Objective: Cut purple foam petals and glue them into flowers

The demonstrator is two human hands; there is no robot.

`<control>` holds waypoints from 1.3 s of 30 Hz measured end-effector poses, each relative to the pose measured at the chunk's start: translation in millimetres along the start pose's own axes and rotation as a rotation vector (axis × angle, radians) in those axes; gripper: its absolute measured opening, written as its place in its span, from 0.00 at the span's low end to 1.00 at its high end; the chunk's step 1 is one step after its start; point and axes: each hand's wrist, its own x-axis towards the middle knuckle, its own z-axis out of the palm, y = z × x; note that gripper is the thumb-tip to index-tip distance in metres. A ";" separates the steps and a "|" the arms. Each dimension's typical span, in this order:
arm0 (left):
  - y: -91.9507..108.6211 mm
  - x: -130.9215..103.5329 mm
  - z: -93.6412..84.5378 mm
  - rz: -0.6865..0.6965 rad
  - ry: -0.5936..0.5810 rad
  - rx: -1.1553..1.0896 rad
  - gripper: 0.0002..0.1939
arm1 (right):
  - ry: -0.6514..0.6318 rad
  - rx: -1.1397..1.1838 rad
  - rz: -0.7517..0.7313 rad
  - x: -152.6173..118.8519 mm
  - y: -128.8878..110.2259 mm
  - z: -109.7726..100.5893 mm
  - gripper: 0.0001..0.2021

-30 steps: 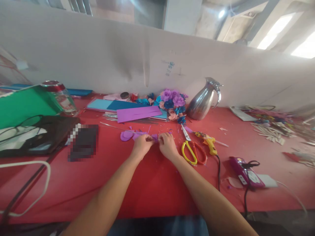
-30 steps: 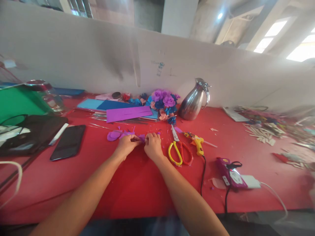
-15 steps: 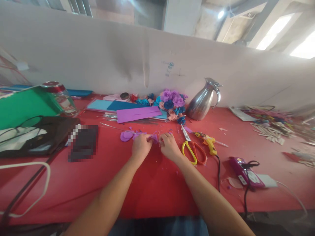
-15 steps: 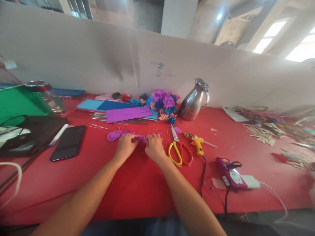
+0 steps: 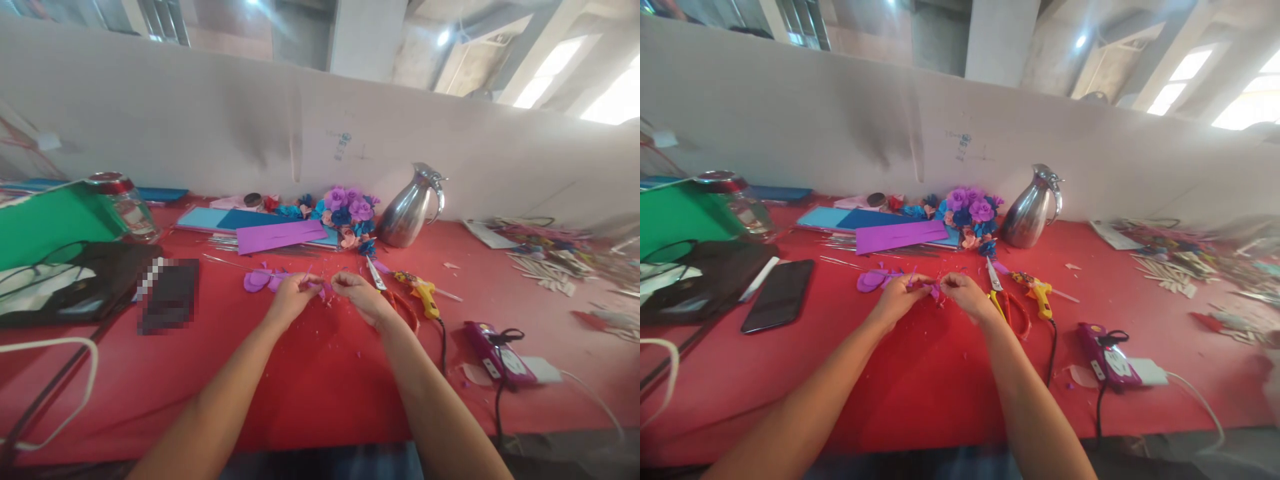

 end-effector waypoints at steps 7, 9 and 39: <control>-1.6 5.4 -3.5 -0.039 0.142 0.014 0.05 | 0.161 -0.313 -0.020 7.2 10.5 3.4 0.07; -3.4 7.6 -4.9 -0.055 0.194 0.023 0.04 | 0.143 -0.560 -0.087 5.8 12.9 6.2 0.08; 2.0 7.7 -30.5 0.147 0.355 0.487 0.09 | -0.037 -0.862 -0.162 -9.4 7.7 11.9 0.05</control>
